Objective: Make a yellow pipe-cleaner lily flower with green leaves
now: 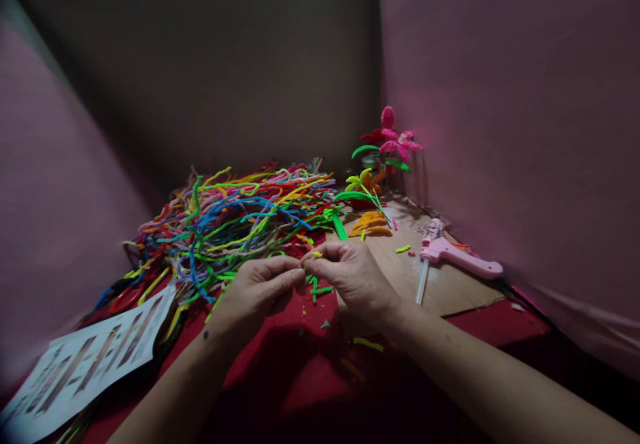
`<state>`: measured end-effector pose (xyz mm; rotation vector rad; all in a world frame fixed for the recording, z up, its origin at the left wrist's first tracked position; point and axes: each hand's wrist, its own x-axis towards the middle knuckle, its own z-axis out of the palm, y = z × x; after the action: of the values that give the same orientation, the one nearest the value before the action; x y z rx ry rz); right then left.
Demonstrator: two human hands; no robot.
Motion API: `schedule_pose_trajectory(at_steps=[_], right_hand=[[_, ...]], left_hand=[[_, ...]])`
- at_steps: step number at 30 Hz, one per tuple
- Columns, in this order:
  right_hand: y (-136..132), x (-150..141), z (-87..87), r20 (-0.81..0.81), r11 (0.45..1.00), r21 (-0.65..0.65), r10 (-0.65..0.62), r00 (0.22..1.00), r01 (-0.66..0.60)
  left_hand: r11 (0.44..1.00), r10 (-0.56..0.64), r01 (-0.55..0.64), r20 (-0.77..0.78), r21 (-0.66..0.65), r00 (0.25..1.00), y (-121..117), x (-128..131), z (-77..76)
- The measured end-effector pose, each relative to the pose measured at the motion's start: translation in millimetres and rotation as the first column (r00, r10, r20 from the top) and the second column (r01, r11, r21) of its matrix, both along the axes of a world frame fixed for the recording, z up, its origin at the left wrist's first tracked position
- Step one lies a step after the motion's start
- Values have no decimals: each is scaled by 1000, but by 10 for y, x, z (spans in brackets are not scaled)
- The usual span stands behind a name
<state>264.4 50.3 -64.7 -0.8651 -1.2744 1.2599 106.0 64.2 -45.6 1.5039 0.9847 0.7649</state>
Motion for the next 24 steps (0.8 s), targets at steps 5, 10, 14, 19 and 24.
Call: schedule_pose_trajectory(at_steps=[5,10,14,19,24], right_hand=[[13,23,41,20,998,-58,-2,1000,4],[63,369,25,142,999,4,-40,989,40],[45,691,-90,652,961,269,-232,722,66],[14,751,-288,841,895,428,-344,417,-126],[35,696,-333,855,898,416,-333,398,-141]], left_hand=[[999,43,-43,35,12,998,-16,12,0],[989,132,-135,50,63,990,-14,12,1],[975,166,-169,34,146,986,5,-8,-12],[964,176,-180,37,194,984,13,-20,-13],[969,200,-213,106,129,974,48,-44,-7]])
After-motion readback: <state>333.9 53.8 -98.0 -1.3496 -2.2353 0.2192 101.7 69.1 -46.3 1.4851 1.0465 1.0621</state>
